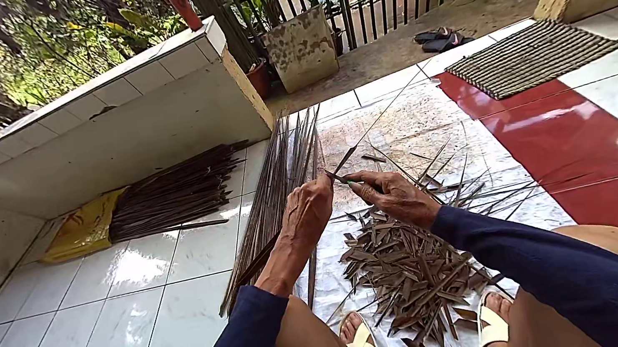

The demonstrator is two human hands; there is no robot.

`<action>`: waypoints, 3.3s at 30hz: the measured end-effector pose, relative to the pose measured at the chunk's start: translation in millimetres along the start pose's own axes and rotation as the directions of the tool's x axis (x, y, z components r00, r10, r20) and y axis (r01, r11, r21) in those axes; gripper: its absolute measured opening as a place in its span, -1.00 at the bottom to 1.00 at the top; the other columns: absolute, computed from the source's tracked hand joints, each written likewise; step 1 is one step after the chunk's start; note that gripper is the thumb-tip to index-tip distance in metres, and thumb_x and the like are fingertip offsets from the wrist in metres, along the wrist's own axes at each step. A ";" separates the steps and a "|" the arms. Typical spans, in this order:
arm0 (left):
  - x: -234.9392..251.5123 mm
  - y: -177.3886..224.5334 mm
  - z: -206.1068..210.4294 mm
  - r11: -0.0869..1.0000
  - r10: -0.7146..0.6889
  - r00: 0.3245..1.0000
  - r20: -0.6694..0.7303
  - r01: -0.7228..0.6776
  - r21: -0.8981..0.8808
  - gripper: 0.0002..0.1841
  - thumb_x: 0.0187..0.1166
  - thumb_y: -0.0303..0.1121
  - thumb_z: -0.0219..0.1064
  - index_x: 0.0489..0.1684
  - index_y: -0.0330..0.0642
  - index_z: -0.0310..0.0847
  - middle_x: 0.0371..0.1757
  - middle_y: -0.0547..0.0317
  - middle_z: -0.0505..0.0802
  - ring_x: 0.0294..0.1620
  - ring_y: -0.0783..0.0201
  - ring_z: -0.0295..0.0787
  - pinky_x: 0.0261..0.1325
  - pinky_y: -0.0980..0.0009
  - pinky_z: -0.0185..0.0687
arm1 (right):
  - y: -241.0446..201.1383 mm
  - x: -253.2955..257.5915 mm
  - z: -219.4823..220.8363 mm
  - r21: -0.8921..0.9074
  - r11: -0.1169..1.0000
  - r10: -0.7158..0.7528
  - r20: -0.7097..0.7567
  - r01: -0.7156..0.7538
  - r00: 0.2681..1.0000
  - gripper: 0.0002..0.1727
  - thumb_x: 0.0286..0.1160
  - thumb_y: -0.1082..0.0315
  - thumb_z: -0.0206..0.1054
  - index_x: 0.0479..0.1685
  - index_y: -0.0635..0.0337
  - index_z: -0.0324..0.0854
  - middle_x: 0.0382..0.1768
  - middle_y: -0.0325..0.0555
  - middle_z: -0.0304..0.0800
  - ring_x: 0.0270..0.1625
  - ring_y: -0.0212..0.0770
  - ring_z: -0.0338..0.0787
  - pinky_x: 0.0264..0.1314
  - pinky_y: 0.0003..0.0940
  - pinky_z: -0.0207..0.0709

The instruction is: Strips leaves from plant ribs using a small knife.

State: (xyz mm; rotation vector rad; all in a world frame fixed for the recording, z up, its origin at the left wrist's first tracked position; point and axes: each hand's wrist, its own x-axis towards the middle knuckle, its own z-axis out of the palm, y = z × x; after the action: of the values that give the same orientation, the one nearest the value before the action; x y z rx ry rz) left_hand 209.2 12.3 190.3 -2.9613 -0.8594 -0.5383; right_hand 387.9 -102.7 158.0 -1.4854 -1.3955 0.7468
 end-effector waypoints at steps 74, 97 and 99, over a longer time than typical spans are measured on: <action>-1.9 -11.8 -12.3 0.702 -0.073 0.966 0.248 0.226 -0.675 -0.67 0.87 -0.24 0.10 -0.05 -0.12 0.83 -0.67 0.28 0.64 -0.68 0.43 0.46 -0.54 0.52 0.40 | 30.9 20.4 -35.9 -0.157 0.982 0.020 -0.477 -0.107 0.879 -0.58 0.78 -0.05 0.17 0.43 -0.21 0.72 -0.15 -0.12 0.88 -0.23 -0.11 0.79 -0.08 0.10 0.62; -4.8 11.1 -4.3 0.974 0.068 0.997 -0.026 -0.060 0.219 -0.70 0.74 -0.35 0.17 0.25 -0.12 0.77 -0.40 0.03 0.79 -0.50 0.04 0.77 -0.48 0.12 0.64 | 2.6 2.0 -8.2 -0.299 0.947 0.061 -0.202 -0.120 0.978 -0.59 0.78 -0.10 0.14 0.41 -0.32 0.73 -0.15 -0.22 0.89 -0.15 -0.15 0.82 -0.05 0.09 0.65; -4.3 11.9 -4.3 0.977 0.064 0.998 -0.022 -0.058 0.207 -0.70 0.75 -0.35 0.16 0.25 -0.13 0.77 -0.39 0.03 0.80 -0.49 0.05 0.77 -0.47 0.12 0.64 | 2.9 2.0 -9.8 -0.300 0.944 0.066 -0.226 -0.134 0.972 -0.59 0.78 -0.09 0.15 0.40 -0.31 0.75 -0.19 -0.22 0.88 -0.20 -0.16 0.81 -0.10 0.06 0.64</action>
State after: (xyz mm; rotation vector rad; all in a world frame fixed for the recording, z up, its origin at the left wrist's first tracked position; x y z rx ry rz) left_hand 210.7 -0.5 194.0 -2.7752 -0.7671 -0.4575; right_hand 398.2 -102.6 159.4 -1.8383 -1.3237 0.4219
